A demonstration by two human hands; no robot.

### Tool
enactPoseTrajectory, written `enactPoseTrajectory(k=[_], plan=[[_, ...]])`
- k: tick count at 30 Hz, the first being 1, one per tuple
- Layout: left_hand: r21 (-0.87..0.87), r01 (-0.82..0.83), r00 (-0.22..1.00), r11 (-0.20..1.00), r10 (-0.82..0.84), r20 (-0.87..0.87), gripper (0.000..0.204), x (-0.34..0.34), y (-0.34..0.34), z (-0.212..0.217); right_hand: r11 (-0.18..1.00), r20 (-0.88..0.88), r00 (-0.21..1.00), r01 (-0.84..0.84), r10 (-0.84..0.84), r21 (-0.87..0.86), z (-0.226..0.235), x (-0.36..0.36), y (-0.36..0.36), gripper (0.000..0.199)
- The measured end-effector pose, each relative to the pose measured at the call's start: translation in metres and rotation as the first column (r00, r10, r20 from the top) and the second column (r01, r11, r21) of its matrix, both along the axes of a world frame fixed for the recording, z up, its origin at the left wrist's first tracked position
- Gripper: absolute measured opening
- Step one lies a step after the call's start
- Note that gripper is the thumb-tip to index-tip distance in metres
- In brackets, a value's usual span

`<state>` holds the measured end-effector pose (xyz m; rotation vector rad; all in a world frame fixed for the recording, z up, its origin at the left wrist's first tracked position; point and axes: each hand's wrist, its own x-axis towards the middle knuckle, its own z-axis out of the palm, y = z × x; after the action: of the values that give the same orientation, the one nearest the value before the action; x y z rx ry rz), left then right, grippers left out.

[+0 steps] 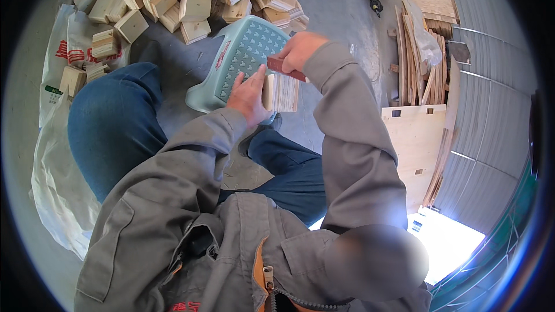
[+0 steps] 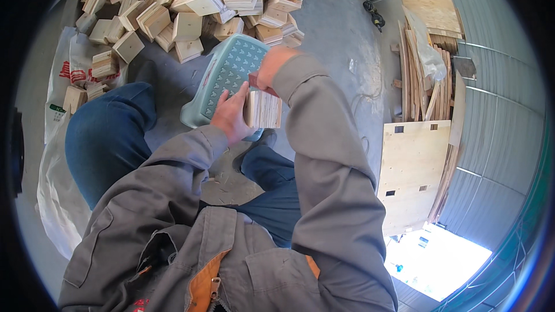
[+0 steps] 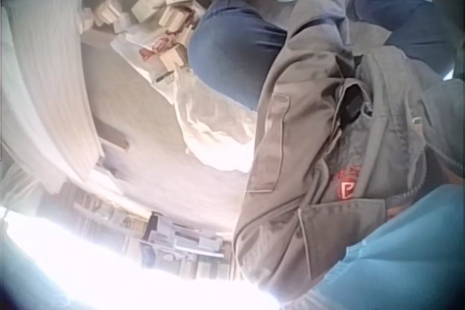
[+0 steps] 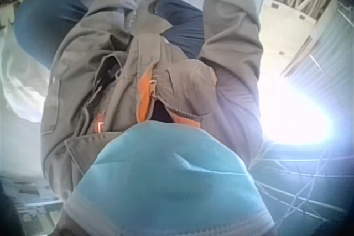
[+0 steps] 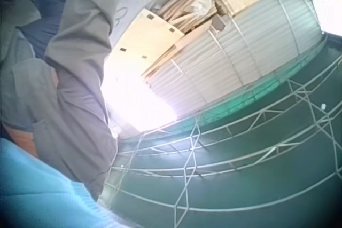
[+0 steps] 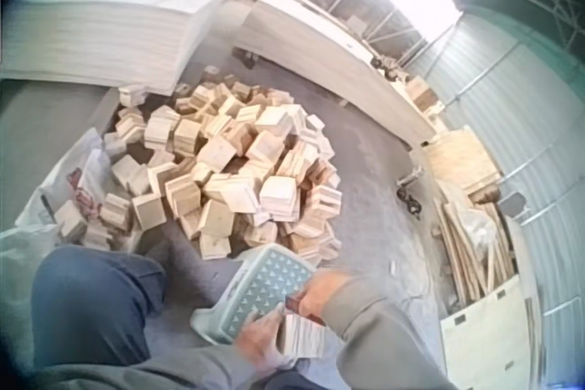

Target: The person sits on the floor and sands small wooden blocks one at a time using a sanding block. They pick up each block from a nearby pile, rub the surfaces, and place the finished pieces into a separate stack.

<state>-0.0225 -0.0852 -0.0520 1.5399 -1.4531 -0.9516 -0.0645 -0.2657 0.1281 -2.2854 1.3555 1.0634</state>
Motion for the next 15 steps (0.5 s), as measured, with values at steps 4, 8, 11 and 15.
enactPoseTrajectory(k=[4,8,11,15], plan=[[0.000,0.023,1.000,1.000,-0.023,0.020,0.113,0.000,-0.002,0.006,1.000,-0.101,0.995,-0.016,0.015,-0.008,-0.027,-0.009,0.000,0.047],[-0.020,-0.011,1.000,1.000,0.011,0.009,0.113,0.001,0.000,-0.003,0.981,-0.165,0.986,-0.060,0.029,-0.184,-0.034,0.008,0.013,0.043],[-0.025,0.007,1.000,1.000,-0.006,0.017,0.113,-0.001,-0.001,-0.002,0.989,-0.129,0.991,-0.053,0.036,-0.135,-0.047,-0.012,0.002,0.042],[-0.031,0.001,1.000,1.000,0.000,0.027,0.113,0.001,-0.001,-0.001,0.990,0.037,0.991,0.130,-0.127,-0.063,-0.034,-0.032,-0.001,0.042]])
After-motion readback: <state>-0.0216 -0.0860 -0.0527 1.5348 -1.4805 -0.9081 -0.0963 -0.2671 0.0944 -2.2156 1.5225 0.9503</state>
